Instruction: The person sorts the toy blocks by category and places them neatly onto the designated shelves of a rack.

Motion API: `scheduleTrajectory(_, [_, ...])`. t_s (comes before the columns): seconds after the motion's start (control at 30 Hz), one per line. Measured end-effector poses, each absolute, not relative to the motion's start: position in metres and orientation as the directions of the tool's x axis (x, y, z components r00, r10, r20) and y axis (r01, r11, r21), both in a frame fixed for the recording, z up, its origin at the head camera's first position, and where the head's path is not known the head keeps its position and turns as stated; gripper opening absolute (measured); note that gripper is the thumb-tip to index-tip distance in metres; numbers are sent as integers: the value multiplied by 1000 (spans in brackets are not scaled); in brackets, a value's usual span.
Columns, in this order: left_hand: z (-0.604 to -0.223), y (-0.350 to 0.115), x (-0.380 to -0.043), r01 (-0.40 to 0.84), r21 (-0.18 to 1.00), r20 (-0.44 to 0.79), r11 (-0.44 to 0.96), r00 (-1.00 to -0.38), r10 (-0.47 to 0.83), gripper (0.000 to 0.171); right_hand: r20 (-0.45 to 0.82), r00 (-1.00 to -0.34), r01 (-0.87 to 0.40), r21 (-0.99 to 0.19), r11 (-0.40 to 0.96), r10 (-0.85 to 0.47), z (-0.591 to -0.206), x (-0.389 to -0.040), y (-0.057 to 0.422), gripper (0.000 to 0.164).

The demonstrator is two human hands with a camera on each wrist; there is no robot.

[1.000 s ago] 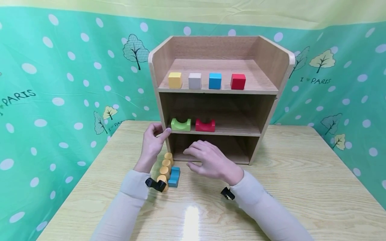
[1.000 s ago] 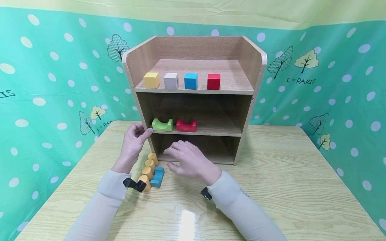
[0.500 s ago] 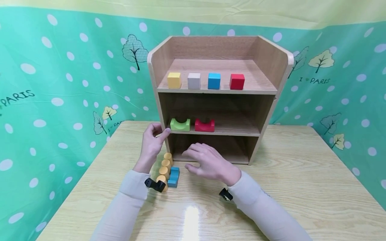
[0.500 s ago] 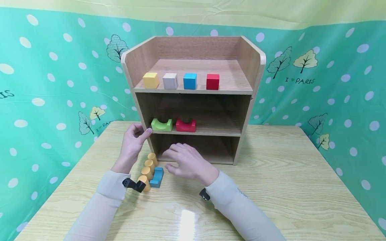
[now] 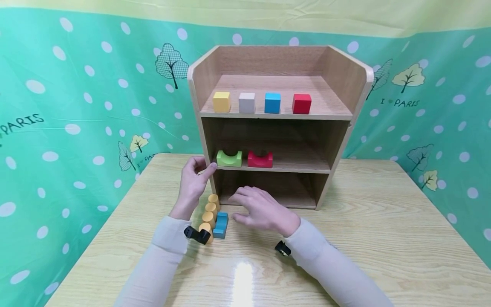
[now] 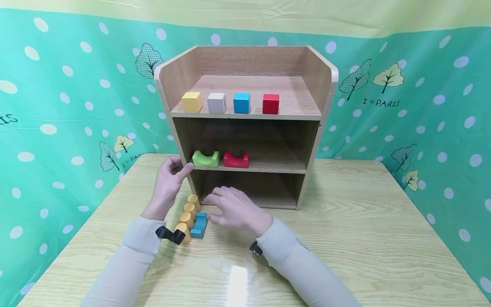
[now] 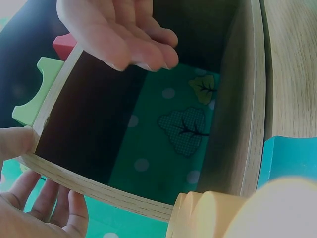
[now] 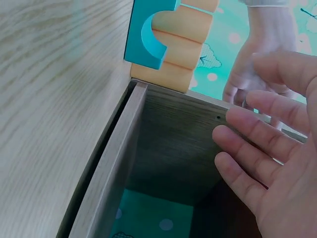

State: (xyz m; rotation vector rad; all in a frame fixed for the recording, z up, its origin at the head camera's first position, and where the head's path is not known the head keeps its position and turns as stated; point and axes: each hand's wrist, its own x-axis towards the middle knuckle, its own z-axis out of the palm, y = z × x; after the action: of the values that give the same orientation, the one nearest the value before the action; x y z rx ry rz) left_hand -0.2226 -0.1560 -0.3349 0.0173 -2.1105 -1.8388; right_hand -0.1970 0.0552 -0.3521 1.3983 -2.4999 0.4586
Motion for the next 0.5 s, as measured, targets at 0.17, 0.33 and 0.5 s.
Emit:
scheduleTrajectory(0.17, [-334, -155, -223, 217, 963, 250, 158, -940, -234, 37, 312, -526, -850, -170, 499, -791, -354, -198, 52, 37])
scheduleTrajectory(0.33, [-334, -155, -222, 228, 961, 260, 154, -937, -233, 37, 248, -561, -827, -216, 520, -790, -356, -198, 50, 39])
scheduleTrajectory(0.5, [-335, -156, -222, 220, 961, 254, 165, -940, -227, 38, 190, -590, -800, -272, 535, -785, -359, -199, 47, 40])
